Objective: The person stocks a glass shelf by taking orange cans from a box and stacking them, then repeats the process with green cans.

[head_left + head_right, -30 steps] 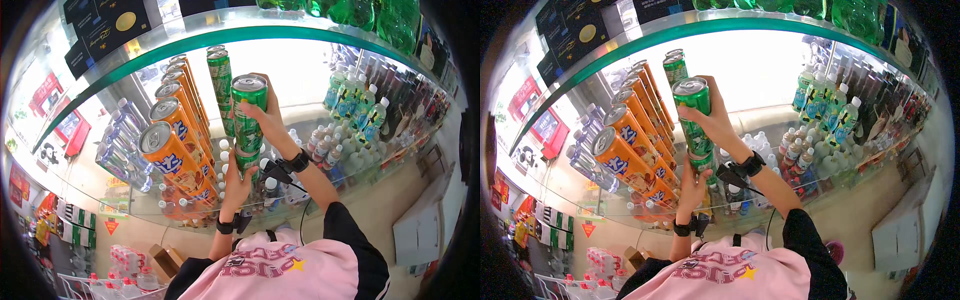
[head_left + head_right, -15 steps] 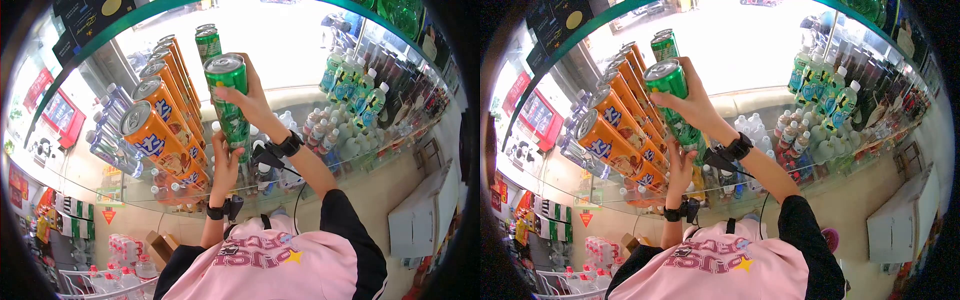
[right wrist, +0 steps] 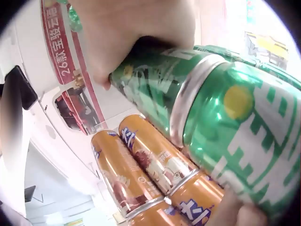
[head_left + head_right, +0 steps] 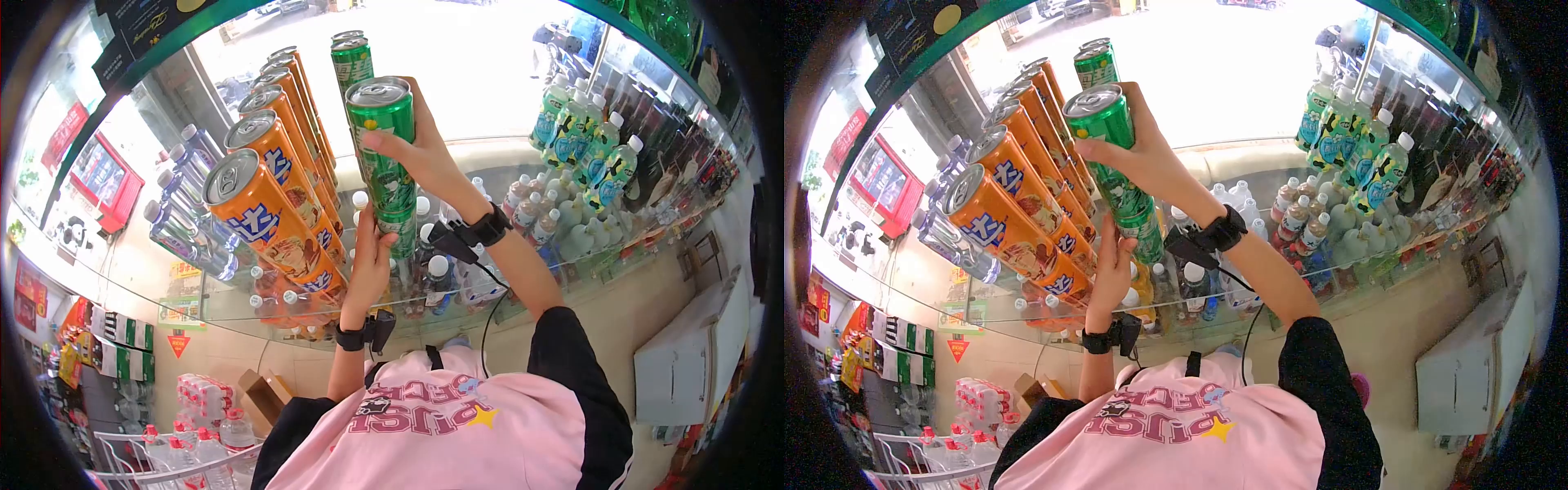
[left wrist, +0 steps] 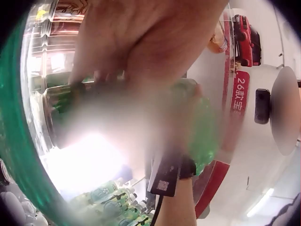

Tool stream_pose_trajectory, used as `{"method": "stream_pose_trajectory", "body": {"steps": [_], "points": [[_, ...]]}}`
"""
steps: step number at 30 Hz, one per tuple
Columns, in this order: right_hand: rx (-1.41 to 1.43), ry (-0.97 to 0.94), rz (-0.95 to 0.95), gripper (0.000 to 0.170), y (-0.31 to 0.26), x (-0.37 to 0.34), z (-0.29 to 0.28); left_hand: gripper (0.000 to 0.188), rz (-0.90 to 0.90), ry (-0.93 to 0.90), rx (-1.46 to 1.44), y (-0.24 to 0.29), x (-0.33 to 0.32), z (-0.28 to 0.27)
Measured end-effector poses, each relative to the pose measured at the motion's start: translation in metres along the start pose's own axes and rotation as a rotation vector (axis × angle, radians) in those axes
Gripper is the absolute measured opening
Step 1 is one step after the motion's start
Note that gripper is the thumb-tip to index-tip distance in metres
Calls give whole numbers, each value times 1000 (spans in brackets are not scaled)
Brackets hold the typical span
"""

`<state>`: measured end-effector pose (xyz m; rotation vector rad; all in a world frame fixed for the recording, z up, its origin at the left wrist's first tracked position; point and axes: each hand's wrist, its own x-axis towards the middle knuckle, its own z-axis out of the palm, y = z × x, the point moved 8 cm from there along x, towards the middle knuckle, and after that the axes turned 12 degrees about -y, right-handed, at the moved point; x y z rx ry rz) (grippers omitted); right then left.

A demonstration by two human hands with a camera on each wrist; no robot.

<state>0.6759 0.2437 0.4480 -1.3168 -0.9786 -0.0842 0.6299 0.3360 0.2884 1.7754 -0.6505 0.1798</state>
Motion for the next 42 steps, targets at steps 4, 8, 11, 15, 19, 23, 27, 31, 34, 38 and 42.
{"method": "stream_pose_trajectory", "body": {"steps": [4, 8, 11, 15, 19, 23, 27, 31, 34, 38, 42], "points": [[-71, -3, -38, 69, -1, -1, -3, 55, -20, 14, 57, 5, -2, 1], [-110, -133, 36, 69, 6, 0, -8, 54, -9, -7, 34, 3, -2, 0], [-36, -281, 126, 65, 28, 5, -16, 53, -31, -16, -26, 2, -1, 1], [53, -469, 113, 62, 59, 18, -18, 52, -19, 10, 21, 6, -1, 1], [292, -567, 74, 69, 49, 19, -2, 52, -10, 10, -30, 7, -1, 0], [447, -579, 52, 76, 50, 18, 8, 54, -9, 28, -40, 0, -2, 0], [559, -579, 21, 77, 52, 18, 11, 55, -3, 38, -24, -1, -3, 0], [609, -562, 39, 77, 56, 17, 15, 54, 14, 43, -29, 0, -1, 1], [554, -462, 87, 79, 60, 15, 11, 53, 20, 46, -131, 0, 1, 0], [485, -431, 45, 81, 58, 16, 6, 53, 35, 94, -151, 2, -1, 2], [509, -476, 43, 82, 58, 16, 10, 52, -14, 129, -92, 6, -3, 2]]}}
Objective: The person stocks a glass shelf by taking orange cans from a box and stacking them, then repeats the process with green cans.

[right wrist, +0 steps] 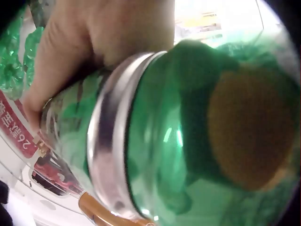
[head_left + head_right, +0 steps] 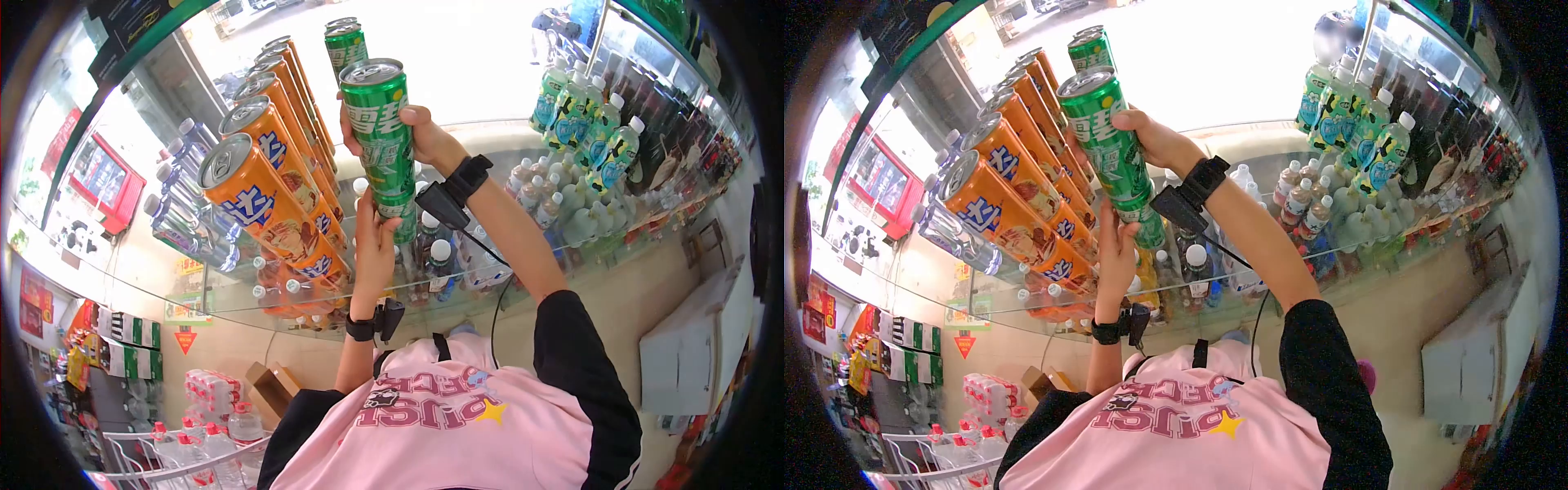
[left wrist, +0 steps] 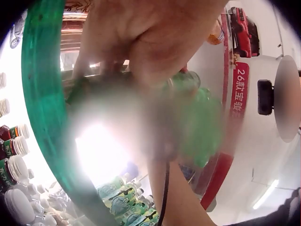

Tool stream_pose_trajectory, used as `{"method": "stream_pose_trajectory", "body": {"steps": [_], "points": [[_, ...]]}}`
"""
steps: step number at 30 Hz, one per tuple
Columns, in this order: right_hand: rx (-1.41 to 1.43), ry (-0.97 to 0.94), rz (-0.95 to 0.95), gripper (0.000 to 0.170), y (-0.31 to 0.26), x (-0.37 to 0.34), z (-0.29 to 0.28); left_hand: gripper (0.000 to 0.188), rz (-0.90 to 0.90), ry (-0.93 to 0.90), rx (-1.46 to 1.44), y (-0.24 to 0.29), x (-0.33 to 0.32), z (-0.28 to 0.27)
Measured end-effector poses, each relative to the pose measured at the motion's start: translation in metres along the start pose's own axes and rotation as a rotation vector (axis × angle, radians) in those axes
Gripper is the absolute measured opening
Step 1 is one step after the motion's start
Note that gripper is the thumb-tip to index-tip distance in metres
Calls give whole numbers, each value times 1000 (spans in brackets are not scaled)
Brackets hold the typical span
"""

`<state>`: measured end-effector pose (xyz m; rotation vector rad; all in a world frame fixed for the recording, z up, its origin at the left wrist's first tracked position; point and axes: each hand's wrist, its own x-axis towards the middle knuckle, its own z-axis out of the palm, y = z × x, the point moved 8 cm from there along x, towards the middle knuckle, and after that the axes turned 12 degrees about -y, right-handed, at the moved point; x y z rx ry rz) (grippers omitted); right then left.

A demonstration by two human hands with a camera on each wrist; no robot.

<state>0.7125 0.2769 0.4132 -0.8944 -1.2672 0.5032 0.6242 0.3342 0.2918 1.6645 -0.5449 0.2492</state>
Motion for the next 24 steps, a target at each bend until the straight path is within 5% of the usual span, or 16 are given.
{"method": "stream_pose_trajectory", "body": {"steps": [13, 15, 17, 20, 24], "points": [[-250, 28, 147, 97, -9, -26, -15, 60, 26, -28, -92, -6, 0, 2], [-490, 1, 267, 81, -17, -40, -10, 64, 20, -1, -133, -5, -4, 3], [-404, 9, 258, 97, -22, -45, 5, 73, -43, 24, 272, -2, -13, 5], [-661, 44, 327, 106, -15, -63, 18, 68, -102, 85, 366, -7, -24, 7], [-656, 226, 361, 90, 7, -89, 30, 54, -136, 119, 454, -4, -25, 1]]}}
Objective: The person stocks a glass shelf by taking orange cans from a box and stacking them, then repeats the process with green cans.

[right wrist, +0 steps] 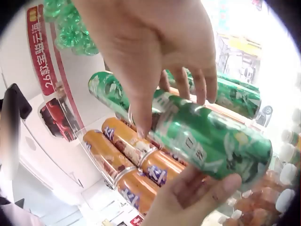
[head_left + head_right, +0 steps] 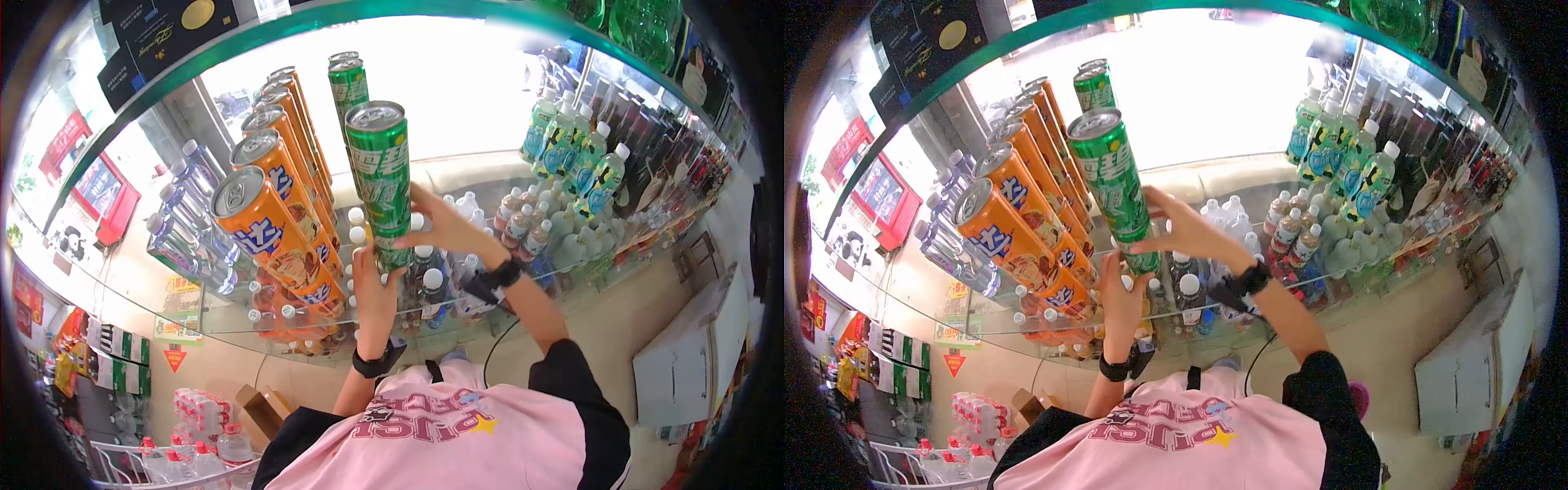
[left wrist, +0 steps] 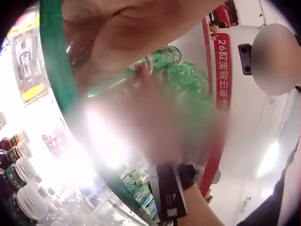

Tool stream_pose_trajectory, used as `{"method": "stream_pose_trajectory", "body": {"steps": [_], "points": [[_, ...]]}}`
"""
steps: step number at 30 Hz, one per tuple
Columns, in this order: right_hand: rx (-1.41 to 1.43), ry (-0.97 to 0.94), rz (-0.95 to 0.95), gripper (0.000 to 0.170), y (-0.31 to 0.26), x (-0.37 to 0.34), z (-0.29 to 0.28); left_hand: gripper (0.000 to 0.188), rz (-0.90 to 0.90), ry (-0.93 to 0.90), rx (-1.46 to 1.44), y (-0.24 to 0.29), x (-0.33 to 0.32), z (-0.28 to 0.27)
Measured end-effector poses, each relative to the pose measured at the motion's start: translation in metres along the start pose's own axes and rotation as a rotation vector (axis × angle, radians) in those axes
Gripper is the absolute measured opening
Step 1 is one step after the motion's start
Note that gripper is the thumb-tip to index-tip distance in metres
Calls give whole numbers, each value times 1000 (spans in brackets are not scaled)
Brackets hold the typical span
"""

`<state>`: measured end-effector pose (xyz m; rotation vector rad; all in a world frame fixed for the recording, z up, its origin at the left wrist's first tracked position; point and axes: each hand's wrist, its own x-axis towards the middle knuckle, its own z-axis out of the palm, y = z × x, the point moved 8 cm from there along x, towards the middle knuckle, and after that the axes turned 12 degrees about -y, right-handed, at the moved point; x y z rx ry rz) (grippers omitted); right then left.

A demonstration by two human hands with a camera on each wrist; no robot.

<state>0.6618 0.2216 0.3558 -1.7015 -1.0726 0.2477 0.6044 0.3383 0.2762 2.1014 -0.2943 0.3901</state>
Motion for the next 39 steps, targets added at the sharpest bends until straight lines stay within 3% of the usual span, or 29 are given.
{"method": "stream_pose_trajectory", "body": {"steps": [2, 6, 15, 18, 20, 23, 29, 33, 35, 37, 39], "points": [[22, 96, 118, 83, 18, -8, 1, 51, -38, -37, -10, -2, 2, 2], [-41, 216, 139, 65, 12, -15, 4, 52, -52, -53, 25, -3, 5, 3], [-48, 233, 113, 63, 26, 13, -7, 61, -55, -52, 48, -18, 31, 5], [-95, 314, 93, 61, 49, 25, -12, 63, 100, 125, 152, -10, 29, 0], [-128, 316, 51, 62, 36, 27, -16, 66, -6, -2, -435, -30, 29, 16], [-170, 342, 10, 58, 24, 30, -17, 68, -27, -22, -189, -38, 27, 22], [-231, 361, 47, 50, 26, 27, -25, 70, -8, -44, -108, -27, 29, 17], [-129, 346, 64, 58, 26, 24, -23, 66, -54, -41, -157, -29, 34, 20], [89, 337, 66, 68, 33, 24, -24, 65, -96, -30, -191, -24, 33, 19], [4, 390, -12, 70, 26, 30, -30, 63, -138, -16, -222, -21, 32, 23], [-78, 444, -84, 71, 18, 36, -33, 62, -117, 103, -3, -11, 28, 18]]}}
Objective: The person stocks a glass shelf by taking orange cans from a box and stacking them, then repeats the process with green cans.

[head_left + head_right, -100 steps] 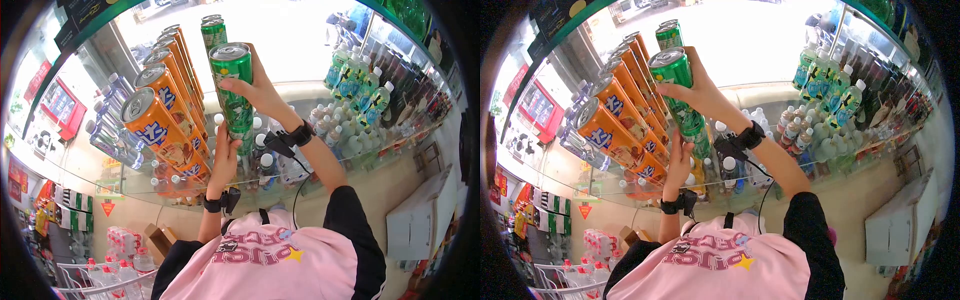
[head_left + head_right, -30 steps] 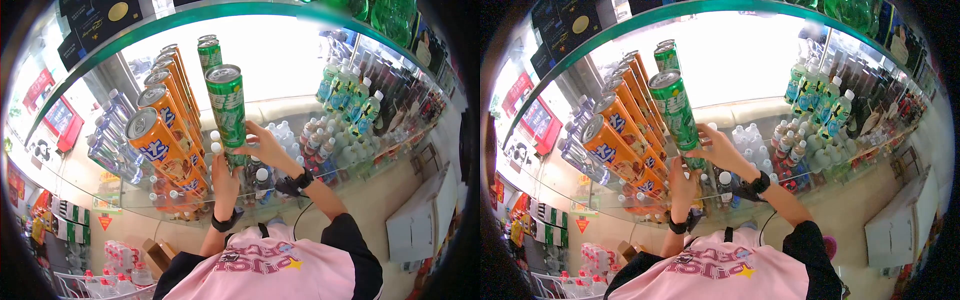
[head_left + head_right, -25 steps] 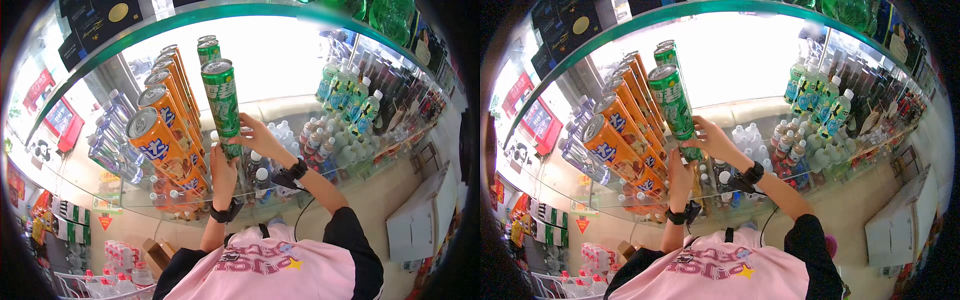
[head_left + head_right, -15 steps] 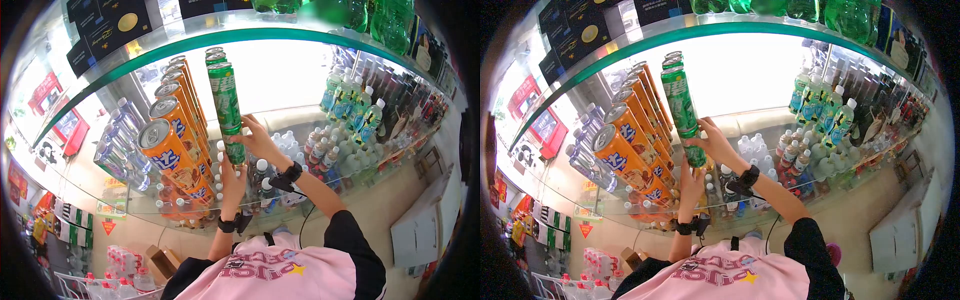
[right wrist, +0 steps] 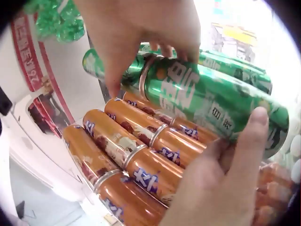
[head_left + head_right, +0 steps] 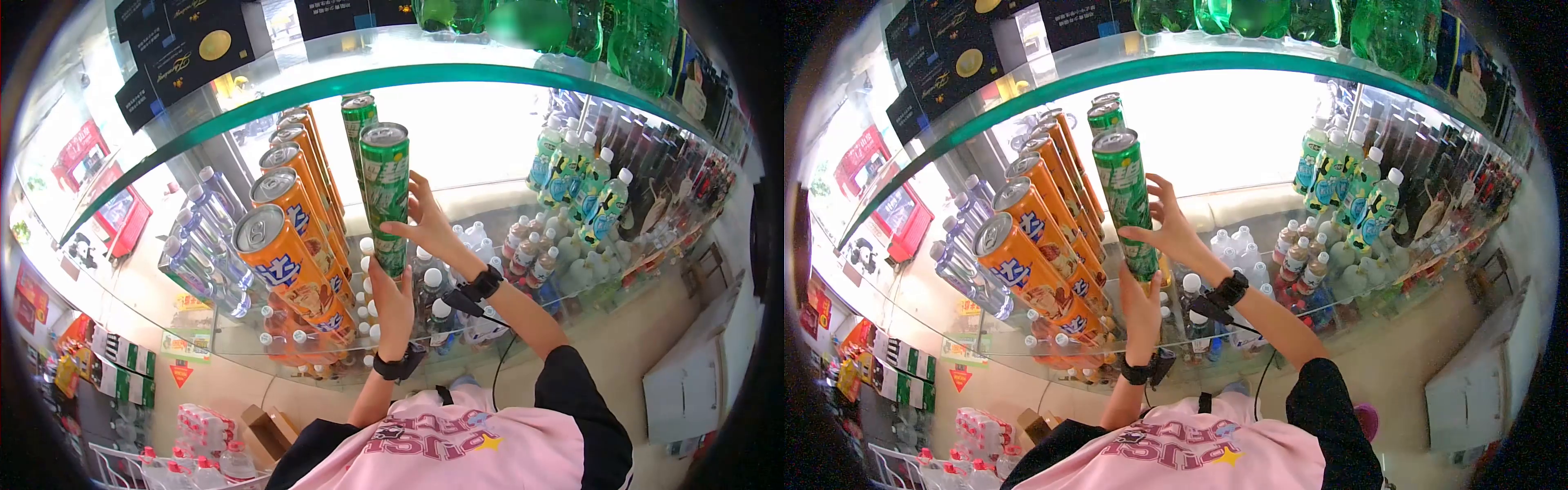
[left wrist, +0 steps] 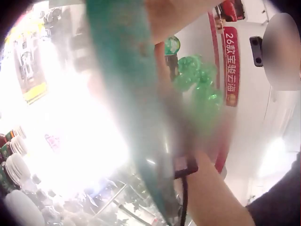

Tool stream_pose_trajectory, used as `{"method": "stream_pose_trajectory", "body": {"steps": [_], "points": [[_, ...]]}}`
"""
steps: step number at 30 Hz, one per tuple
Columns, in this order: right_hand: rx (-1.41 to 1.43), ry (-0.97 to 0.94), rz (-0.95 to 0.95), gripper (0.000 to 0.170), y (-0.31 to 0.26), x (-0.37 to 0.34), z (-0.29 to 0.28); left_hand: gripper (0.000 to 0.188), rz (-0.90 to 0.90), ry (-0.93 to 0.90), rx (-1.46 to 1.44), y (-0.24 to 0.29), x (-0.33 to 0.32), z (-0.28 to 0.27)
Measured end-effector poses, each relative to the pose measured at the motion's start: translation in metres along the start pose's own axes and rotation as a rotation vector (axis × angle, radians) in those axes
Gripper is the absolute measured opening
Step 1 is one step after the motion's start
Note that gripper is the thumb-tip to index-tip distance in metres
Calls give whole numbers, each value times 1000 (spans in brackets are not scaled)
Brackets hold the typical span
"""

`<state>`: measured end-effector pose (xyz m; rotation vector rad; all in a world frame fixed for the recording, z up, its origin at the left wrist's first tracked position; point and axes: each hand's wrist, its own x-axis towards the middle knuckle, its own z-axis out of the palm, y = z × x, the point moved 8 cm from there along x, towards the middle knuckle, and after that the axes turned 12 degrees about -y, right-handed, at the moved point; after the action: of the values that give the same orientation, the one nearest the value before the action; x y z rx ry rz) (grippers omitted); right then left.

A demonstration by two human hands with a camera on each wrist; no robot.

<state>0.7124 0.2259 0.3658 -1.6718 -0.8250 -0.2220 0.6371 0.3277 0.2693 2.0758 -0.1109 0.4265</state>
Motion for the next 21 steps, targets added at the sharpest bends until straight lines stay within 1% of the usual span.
{"method": "stream_pose_trajectory", "body": {"steps": [1, 2, 3, 5, 6, 7, 10, 12, 14, 16, 18, 20, 21], "points": [[183, -77, 5, 72, 0, 4, 9, 62, 3, -1, 4, 1, -1, 0], [363, -155, 6, 72, -1, 8, 17, 62, 34, 35, 29, 6, 0, -3], [240, -212, 21, 73, -2, 9, 21, 61, 67, 74, 52, 11, 3, -7], [212, -194, 13, 73, -5, 10, 26, 61, 106, 125, 75, 15, 8, -11], [190, -171, 15, 73, -6, 10, 26, 59, 48, 101, 60, 8, 9, -11], [167, -189, 27, 74, -8, 10, 27, 58, -13, 72, 47, 3, 10, -11], [81, -190, 16, 75, -2, 15, 27, 53, -46, 18, 21, 6, 11, -15], [107, -187, 11, 75, -4, 16, 25, 52, -27, 17, 35, 11, 14, -17], [231, -198, 77, 77, 2, 14, 24, 50, -19, 12, 50, 10, 13, -16], [197, -210, 68, 77, 1, 14, 23, 51, -13, 40, 145, 12, 15, -16], [155, -228, 50, 77, 1, 12, 22, 51, -9, 40, 145, 16, 14, -17], [90, -242, 58, 74, 2, 9, 20, 52, -4, 40, 151, 20, 14, -18], [193, -249, 143, 67, 7, 5, 15, 52, -7, 43, 141, 21, 14, -19]]}}
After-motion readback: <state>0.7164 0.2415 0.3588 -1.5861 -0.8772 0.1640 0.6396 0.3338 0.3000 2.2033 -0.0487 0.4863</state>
